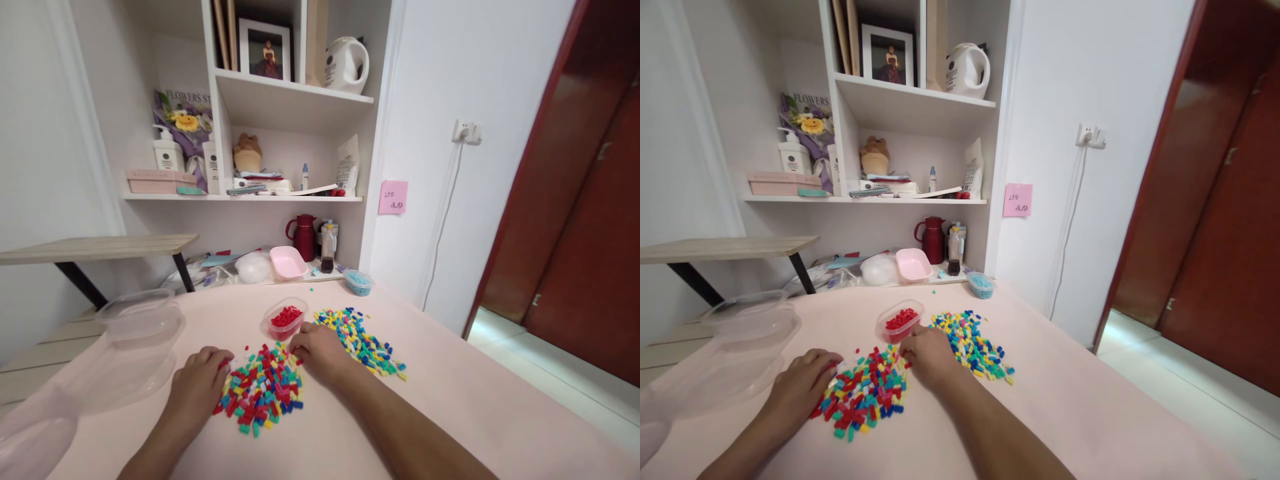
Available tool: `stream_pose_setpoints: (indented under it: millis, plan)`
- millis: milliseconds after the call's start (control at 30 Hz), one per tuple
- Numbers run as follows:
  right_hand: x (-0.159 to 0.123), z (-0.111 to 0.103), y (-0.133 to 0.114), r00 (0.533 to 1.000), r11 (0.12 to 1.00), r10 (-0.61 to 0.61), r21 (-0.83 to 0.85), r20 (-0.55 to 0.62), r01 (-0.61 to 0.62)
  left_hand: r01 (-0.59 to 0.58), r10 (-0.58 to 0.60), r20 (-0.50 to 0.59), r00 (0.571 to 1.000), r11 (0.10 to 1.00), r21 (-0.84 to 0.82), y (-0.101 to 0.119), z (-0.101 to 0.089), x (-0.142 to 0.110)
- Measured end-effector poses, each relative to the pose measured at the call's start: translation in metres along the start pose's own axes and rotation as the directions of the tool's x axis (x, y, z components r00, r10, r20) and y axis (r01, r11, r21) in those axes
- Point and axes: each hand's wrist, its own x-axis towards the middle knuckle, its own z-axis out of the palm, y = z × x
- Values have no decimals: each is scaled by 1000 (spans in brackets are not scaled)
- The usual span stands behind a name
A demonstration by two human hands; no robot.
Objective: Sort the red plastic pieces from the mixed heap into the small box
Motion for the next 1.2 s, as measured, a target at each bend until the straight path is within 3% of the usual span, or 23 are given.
stream_pose_setpoints:
  millis: [267, 433, 633, 833, 933, 1033, 1200]
  plan:
    - [-9, -5, -3, 999, 986, -19, 166, -37, 25, -4, 4, 5, 1000, 1000, -1, 0, 2, 0]
    - [-3, -28, -10, 994, 965, -69, 248, -90, 89, 0, 0, -13, 1000, 999, -32, 0, 4, -2]
    - [45, -65, -15, 989, 999, 18, 48, -148, -11, 12, -15, -45, 999, 998, -65, -3, 5, -2]
    - [61, -58, -13, 979, 977, 108, -162, -173, -137, 20, -26, -58, 998, 995, -95, -6, 7, -1]
    - [51, -49, -8, 961, 985, 155, -39, -230, -169, 27, -33, -64, 997, 995, -96, -6, 6, 1]
    - [35, -43, -1, 957, 978, 125, 198, -262, -73, 32, -39, -72, 997, 994, -101, -7, 7, 3]
    - [13, -40, 8, 994, 921, 49, 389, -102, -6, 41, -54, -92, 994, 990, -135, -11, 9, 7]
